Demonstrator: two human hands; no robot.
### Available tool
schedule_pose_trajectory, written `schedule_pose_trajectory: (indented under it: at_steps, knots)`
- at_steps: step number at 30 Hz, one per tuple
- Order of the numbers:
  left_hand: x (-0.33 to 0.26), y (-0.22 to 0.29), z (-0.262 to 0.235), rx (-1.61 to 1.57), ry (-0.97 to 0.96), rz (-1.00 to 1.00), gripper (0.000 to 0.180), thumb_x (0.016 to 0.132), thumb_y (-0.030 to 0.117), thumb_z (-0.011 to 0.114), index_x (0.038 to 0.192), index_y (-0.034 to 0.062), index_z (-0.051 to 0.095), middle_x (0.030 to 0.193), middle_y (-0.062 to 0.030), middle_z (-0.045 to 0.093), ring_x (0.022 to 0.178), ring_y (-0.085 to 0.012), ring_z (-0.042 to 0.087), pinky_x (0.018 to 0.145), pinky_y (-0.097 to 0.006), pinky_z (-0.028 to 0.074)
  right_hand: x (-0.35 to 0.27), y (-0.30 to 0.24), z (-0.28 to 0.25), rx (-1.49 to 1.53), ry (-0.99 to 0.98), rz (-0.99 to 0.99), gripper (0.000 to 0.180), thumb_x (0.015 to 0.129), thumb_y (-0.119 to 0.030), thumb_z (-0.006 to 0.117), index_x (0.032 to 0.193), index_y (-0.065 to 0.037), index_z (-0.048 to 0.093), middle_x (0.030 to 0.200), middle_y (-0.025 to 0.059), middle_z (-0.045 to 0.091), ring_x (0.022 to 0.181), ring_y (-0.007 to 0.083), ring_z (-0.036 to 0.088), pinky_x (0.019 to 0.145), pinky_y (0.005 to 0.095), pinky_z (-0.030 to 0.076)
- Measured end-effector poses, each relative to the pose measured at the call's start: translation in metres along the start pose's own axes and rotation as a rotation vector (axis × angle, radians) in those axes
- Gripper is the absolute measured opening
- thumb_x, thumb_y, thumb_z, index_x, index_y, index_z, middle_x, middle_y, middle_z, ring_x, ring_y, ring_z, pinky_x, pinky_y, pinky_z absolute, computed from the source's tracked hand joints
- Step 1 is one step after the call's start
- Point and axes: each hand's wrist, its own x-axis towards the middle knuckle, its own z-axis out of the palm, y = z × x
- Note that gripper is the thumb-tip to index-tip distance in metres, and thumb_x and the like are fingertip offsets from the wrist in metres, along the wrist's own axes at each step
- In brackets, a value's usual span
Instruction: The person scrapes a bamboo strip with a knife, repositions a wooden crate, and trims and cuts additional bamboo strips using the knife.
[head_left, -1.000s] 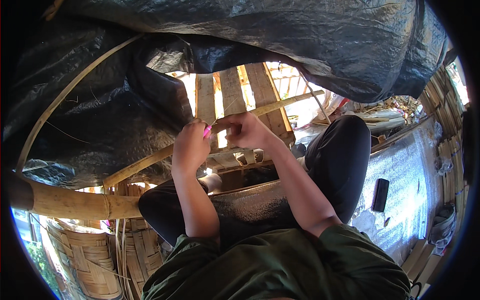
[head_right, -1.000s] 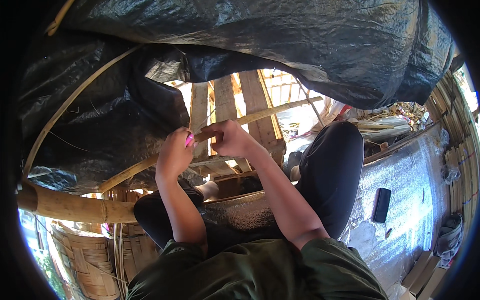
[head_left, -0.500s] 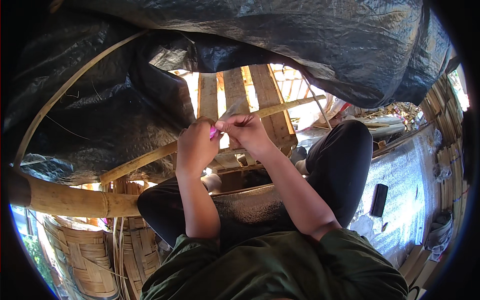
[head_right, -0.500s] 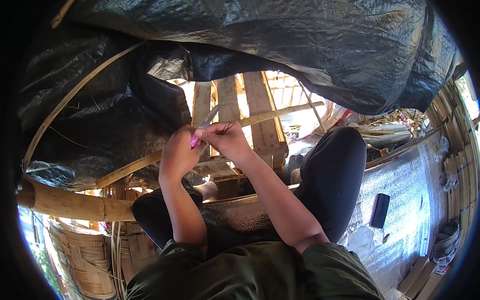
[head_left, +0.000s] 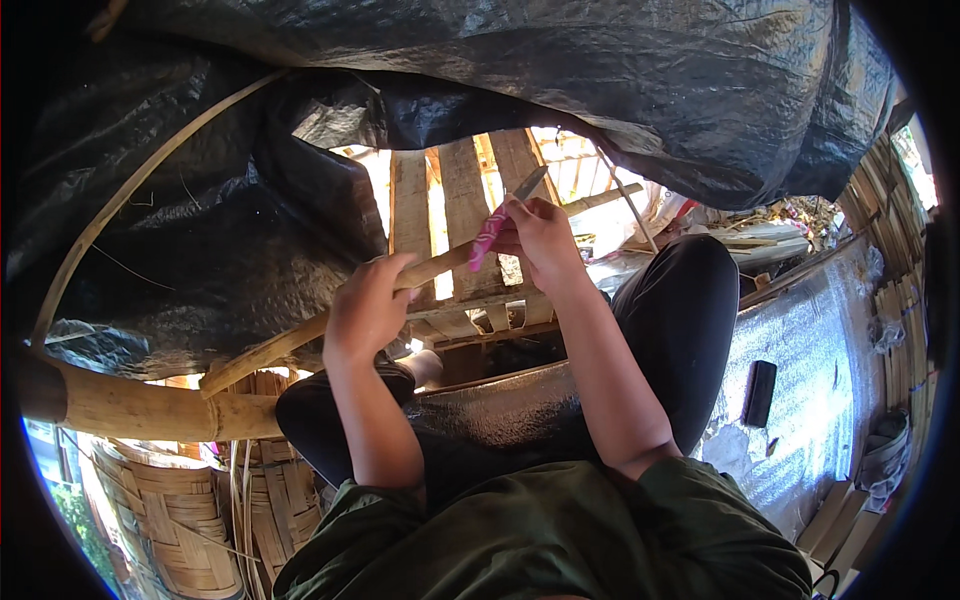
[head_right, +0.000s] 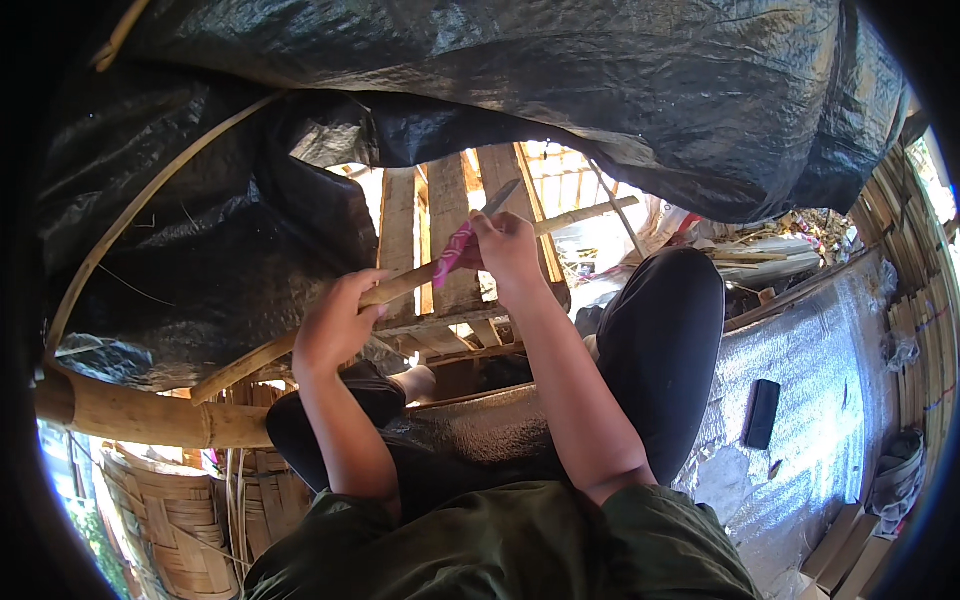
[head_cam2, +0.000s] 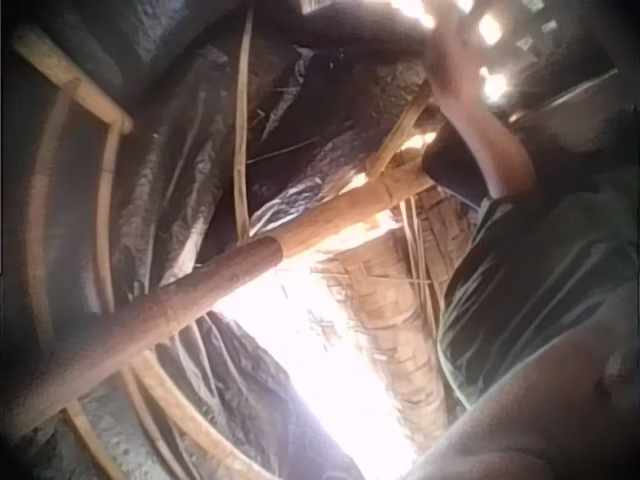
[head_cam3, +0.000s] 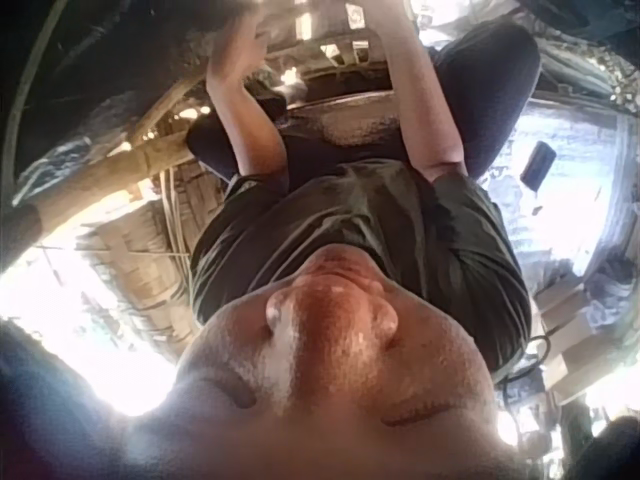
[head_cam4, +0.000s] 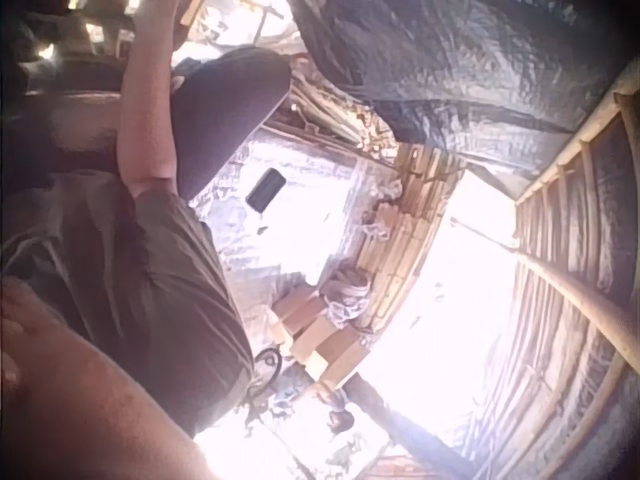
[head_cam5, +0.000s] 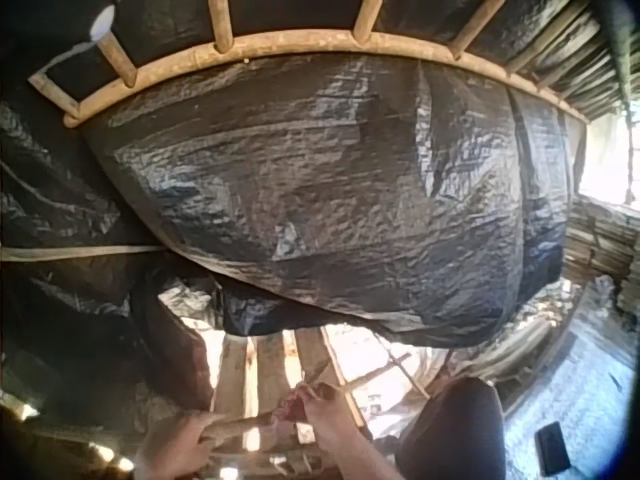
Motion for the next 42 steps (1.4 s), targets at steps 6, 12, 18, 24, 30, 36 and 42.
schedule_pose_trajectory:
  at_steps: [6, 12, 18, 24, 30, 36, 42]
  knots:
    - [-0.019, 0.011, -0.052, 0.015, -0.082, -0.109, 0.038, 0.087, 0.012, 0.069, 0.124, 0.0074, 0.064, 0.118, -0.0189, 0.067, 0.111, -0.0348, 0.063, 0.096, -0.042, 0.049, -0.005, -0.011, 0.001, -0.097, 0.182, 0.064, 0.032, 0.103, -0.035, 0.053, 0.104, -0.003, 0.056, 0.072, 0.0035, 0.056, 0.055, 0.0154, 0.057, 0.050, 0.0320, 0.056]
    - [-0.037, 0.014, -0.047, 0.062, -0.112, -0.015, 0.039, 0.091, 0.013, 0.066, 0.128, 0.0052, 0.062, 0.116, -0.0209, 0.066, 0.109, -0.0372, 0.063, 0.093, -0.042, 0.049, 0.003, -0.013, -0.005, -0.090, 0.170, 0.036, 0.028, 0.101, -0.035, 0.057, 0.099, -0.007, 0.054, 0.069, 0.0013, 0.053, 0.049, 0.0104, 0.051, 0.041, 0.0251, 0.034]
    - [-0.035, 0.012, -0.055, -0.020, -0.224, -0.075, 0.043, 0.090, 0.013, 0.067, 0.132, 0.0089, 0.061, 0.109, -0.0202, 0.067, 0.098, -0.0366, 0.064, 0.086, -0.040, 0.050, 0.001, -0.013, -0.008, -0.074, 0.242, 0.054, 0.020, 0.097, -0.024, 0.061, 0.092, -0.008, 0.051, 0.067, -0.0019, 0.049, 0.049, 0.0086, 0.047, 0.041, 0.0249, 0.032]
    - [-0.022, 0.014, -0.069, -0.012, -0.291, -0.045, 0.034, 0.092, 0.013, 0.065, 0.125, 0.0079, 0.066, 0.088, -0.0162, 0.068, 0.068, -0.0291, 0.062, 0.068, -0.035, 0.049, 0.019, 0.007, -0.032, -0.458, 0.066, -0.168, 0.007, 0.099, -0.014, 0.053, 0.098, -0.007, 0.053, 0.088, 0.0089, 0.067, 0.048, 0.0101, 0.047, 0.041, 0.0257, 0.035]
    - [-0.007, -0.010, -0.069, -0.100, -0.253, -0.120, 0.022, 0.094, 0.005, 0.054, 0.108, 0.0006, 0.070, 0.067, -0.0083, 0.062, 0.057, -0.0121, 0.054, 0.055, -0.030, 0.042, 0.015, 0.015, -0.027, -0.781, -0.184, -0.001, 0.009, 0.098, -0.008, 0.046, 0.103, -0.002, 0.049, 0.093, 0.0208, 0.063, 0.064, 0.0258, 0.059, 0.058, 0.0407, 0.048]
    - [0.001, -0.043, -0.016, -0.268, -0.387, -0.178, 0.031, 0.094, 0.002, 0.056, 0.124, -0.0031, 0.064, 0.079, -0.0038, 0.063, 0.066, -0.0077, 0.053, 0.065, -0.026, 0.047, 0.053, 0.060, -0.061, -1.078, -0.216, -0.448, 0.024, 0.073, 0.010, 0.053, 0.094, -0.001, 0.045, 0.082, 0.0186, 0.056, 0.076, 0.0339, 0.058, 0.067, 0.0437, 0.043]
    - [-0.004, -0.052, -0.016, -0.232, -0.262, -0.110, 0.032, 0.094, 0.008, 0.059, 0.124, 0.0016, 0.065, 0.081, -0.0112, 0.069, 0.065, -0.0143, 0.061, 0.065, -0.031, 0.049, 0.053, 0.064, -0.052, -1.002, -0.167, -0.446, 0.012, 0.089, 0.005, 0.050, 0.100, 0.003, 0.046, 0.083, 0.0270, 0.061, 0.084, 0.0471, 0.063, 0.071, 0.0500, 0.047]
